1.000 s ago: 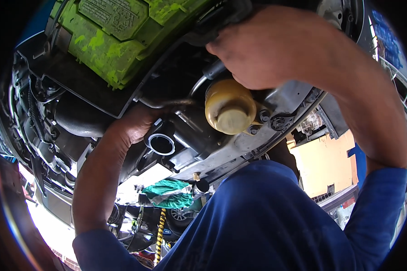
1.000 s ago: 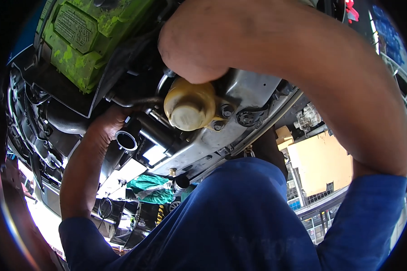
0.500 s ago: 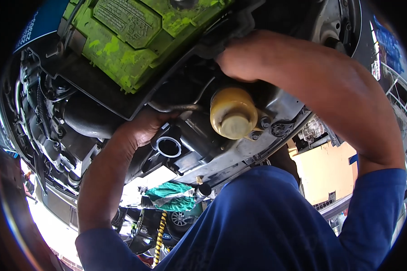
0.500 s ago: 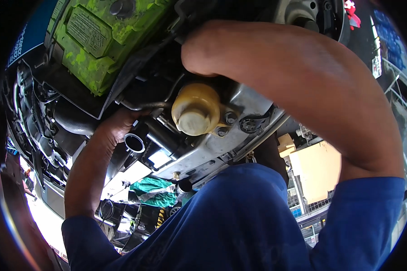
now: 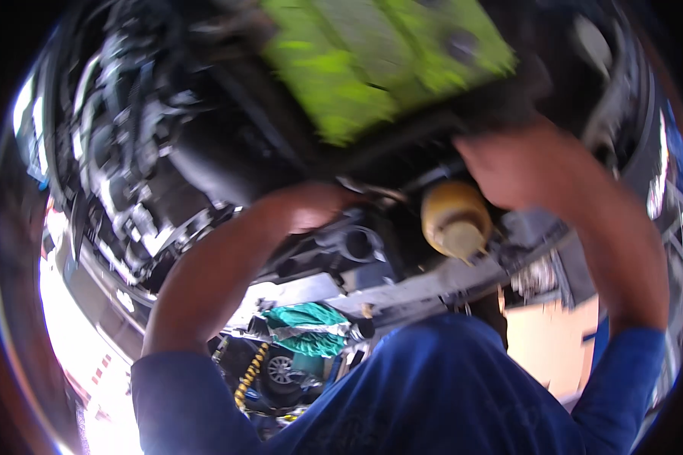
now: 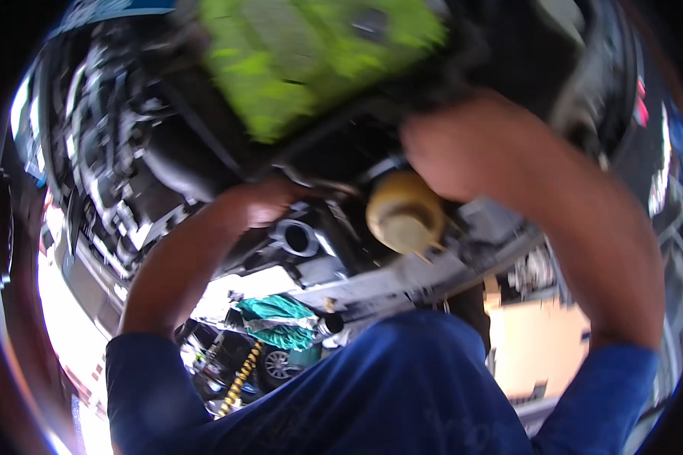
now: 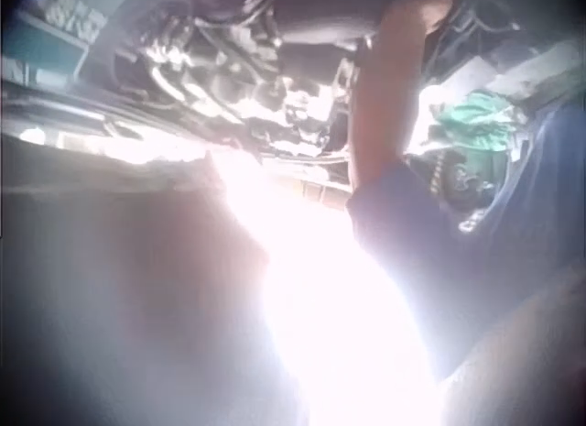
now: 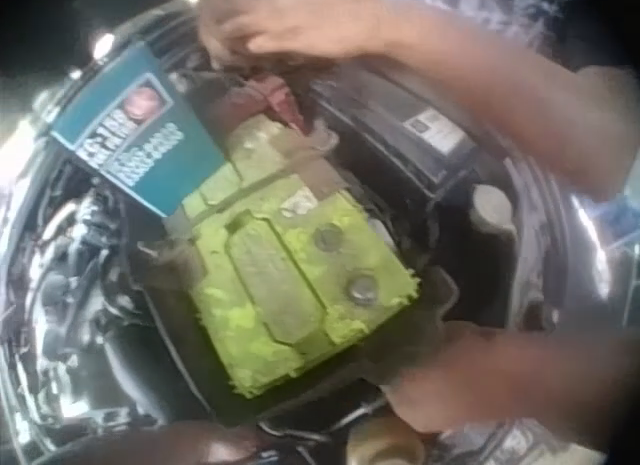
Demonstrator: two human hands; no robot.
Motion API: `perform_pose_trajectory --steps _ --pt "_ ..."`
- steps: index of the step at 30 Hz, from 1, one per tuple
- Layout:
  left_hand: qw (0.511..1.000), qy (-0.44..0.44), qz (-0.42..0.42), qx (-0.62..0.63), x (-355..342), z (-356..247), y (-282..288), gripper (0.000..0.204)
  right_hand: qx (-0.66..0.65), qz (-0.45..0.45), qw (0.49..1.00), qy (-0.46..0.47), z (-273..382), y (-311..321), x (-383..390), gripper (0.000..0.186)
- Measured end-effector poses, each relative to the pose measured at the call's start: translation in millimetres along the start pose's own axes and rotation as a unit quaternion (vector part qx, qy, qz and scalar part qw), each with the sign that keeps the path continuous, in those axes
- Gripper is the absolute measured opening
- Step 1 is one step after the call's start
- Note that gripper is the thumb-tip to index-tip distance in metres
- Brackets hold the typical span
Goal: Repairing a car engine, specifically working on hoses and the cooling system.
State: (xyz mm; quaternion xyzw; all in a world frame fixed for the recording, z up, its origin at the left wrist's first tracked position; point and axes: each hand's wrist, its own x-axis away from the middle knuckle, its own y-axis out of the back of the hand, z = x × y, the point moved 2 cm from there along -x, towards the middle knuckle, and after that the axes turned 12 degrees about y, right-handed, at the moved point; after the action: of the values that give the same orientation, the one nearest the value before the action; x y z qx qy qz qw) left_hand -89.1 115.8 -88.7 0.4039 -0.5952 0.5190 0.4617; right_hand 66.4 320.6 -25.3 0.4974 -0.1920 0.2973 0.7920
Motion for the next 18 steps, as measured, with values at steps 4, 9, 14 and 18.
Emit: perform_pose_trajectory --steps 4,9,14,18 --pt "0.960 -0.141 -0.053 -0.236 4 0 1 0.032 -0.038 0.024 0.994 -0.095 8 12 -12 0.035" --pt "0.993 -0.082 0.011 -0.078 5 2 -3 0.032 0.018 0.183 0.982 -0.040 15 24 -35 0.040" --pt "0.999 -0.036 0.010 0.003 3 6 0 0.031 -0.029 0.054 0.993 -0.104 17 12 -16 0.033" --pt "0.994 -0.097 0.003 -0.048 -3 7 -1 0.028 -0.003 0.000 0.993 -0.117 -7 -28 -7 0.034"
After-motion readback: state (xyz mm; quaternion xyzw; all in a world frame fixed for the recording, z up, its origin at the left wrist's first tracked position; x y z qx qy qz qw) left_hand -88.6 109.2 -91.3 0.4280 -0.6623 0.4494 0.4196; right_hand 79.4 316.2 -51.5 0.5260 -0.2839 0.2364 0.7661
